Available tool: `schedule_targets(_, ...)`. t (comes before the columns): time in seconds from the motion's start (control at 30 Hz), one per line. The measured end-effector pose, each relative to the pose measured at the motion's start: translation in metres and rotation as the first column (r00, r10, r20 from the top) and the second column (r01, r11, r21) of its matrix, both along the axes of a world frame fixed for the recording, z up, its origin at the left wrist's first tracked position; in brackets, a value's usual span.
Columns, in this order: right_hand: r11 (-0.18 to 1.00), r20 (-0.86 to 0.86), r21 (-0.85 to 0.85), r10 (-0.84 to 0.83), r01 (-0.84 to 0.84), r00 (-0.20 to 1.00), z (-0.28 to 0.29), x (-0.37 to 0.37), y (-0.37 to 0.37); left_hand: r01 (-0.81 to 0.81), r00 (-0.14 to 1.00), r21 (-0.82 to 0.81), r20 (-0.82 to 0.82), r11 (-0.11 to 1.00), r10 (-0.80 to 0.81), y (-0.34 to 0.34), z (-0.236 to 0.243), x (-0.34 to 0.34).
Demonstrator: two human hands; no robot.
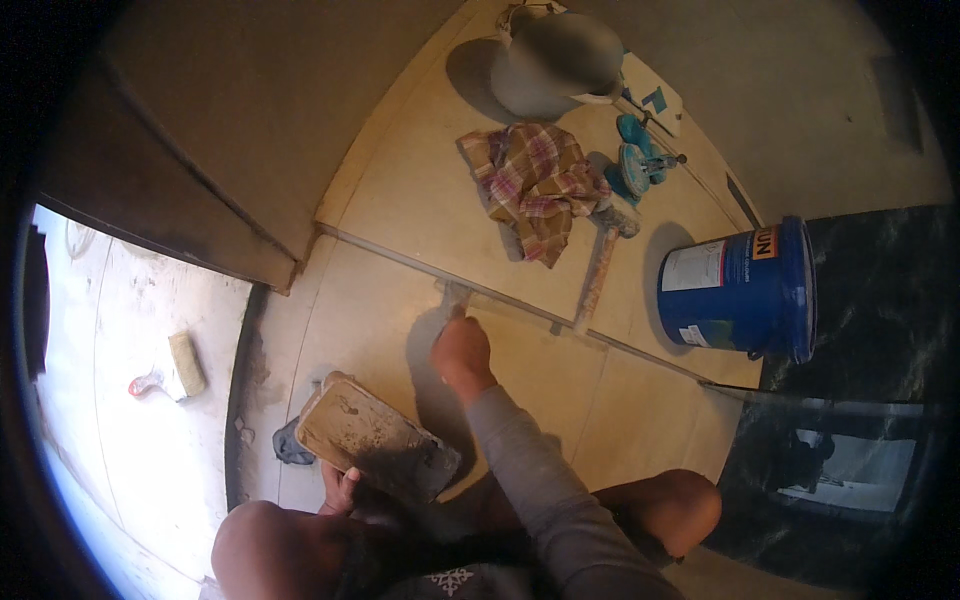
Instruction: The person applies grout into the gaps between floor tiles using a putty knife from a plastic tray and cleans the surface with a brush.
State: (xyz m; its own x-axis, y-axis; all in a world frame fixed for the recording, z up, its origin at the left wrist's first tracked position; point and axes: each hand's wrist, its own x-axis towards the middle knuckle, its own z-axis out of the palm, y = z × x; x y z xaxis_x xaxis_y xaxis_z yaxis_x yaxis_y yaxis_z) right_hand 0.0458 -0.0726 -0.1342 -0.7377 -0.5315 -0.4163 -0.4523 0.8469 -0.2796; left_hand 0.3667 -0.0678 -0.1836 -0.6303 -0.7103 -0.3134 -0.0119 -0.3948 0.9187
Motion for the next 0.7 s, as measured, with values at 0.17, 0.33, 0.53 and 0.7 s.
schedule_targets(0.17,0.999,0.021,0.022,-0.024,0.024,0.999,-0.018,0.0,0.004,0.026,1.0,0.118,0.008,0.993,-0.027,-0.001,0.004,0.001)
schedule_targets(0.33,0.971,-0.087,0.046,0.237,-0.234,0.968,0.023,0.005,0.013,-0.01,1.0,0.013,0.005,1.0,0.01,-0.001,-0.003,0.004)
schedule_targets(0.53,0.893,-0.287,0.172,0.449,-0.416,0.846,0.022,-0.027,0.012,0.023,1.0,0.081,-0.02,0.996,-0.022,0.0,0.002,-0.005)
schedule_targets(0.7,0.899,-0.189,0.23,0.416,-0.372,0.889,0.022,-0.038,0.042,0.031,1.0,0.094,-0.002,0.995,-0.031,0.0,-0.002,0.005)
